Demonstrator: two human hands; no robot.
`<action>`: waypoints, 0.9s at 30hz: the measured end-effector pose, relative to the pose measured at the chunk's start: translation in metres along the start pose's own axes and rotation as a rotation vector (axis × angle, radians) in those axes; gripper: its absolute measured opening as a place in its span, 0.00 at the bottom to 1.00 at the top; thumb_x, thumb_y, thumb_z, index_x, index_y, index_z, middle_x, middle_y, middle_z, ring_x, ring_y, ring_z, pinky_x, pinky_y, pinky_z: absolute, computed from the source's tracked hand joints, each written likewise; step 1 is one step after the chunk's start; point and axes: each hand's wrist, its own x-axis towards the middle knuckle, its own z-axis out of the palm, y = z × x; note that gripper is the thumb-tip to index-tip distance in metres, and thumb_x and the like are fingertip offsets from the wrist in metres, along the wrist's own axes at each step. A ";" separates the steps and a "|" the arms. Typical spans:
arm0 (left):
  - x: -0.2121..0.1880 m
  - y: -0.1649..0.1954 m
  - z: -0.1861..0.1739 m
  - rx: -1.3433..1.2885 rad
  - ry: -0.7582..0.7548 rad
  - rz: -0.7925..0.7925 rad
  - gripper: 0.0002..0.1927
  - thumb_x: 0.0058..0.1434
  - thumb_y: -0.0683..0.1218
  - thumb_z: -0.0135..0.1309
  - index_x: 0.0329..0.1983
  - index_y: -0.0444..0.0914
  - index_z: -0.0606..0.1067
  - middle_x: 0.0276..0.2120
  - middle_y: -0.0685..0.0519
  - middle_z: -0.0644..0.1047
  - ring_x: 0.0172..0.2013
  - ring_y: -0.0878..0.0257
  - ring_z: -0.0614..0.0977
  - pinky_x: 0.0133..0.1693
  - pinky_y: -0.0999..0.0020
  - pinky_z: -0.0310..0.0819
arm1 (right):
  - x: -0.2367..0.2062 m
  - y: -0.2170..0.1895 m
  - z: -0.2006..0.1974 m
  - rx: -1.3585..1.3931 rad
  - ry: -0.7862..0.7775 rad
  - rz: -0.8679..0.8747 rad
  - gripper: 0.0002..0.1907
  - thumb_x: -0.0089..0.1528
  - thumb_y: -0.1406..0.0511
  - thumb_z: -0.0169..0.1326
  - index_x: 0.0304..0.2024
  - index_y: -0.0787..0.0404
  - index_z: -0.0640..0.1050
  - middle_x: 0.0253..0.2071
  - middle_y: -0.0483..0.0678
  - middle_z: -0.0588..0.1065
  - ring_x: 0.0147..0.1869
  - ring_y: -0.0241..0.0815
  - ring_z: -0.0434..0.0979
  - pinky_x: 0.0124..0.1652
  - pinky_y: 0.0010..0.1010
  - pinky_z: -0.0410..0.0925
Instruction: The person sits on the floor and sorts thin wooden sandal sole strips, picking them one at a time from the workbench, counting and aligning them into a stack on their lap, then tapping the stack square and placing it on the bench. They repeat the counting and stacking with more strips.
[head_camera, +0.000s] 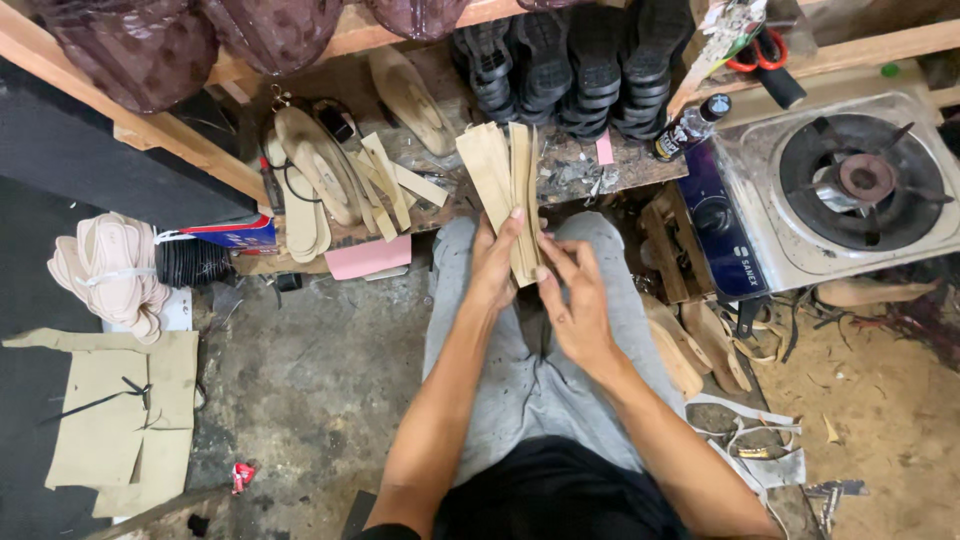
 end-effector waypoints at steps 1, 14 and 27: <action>-0.013 -0.001 0.003 0.021 -0.010 0.010 0.25 0.69 0.49 0.56 0.62 0.34 0.63 0.45 0.43 0.77 0.41 0.57 0.82 0.40 0.62 0.82 | -0.004 -0.001 -0.005 0.051 0.030 0.062 0.20 0.64 0.71 0.55 0.58 0.69 0.76 0.54 0.58 0.72 0.57 0.53 0.73 0.57 0.38 0.67; -0.092 0.073 0.026 1.297 -0.239 0.478 0.44 0.51 0.43 0.69 0.68 0.32 0.59 0.56 0.37 0.72 0.55 0.41 0.75 0.53 0.52 0.72 | -0.054 0.007 -0.036 0.428 0.319 0.180 0.18 0.72 0.74 0.50 0.64 0.65 0.72 0.55 0.49 0.72 0.60 0.38 0.74 0.60 0.29 0.69; -0.108 0.071 0.032 1.838 -0.235 0.519 0.52 0.42 0.57 0.72 0.69 0.36 0.66 0.50 0.49 0.74 0.51 0.52 0.74 0.49 0.55 0.67 | -0.031 0.037 -0.039 -0.083 -0.004 0.037 0.27 0.73 0.67 0.48 0.75 0.64 0.63 0.80 0.61 0.53 0.83 0.63 0.56 0.76 0.44 0.55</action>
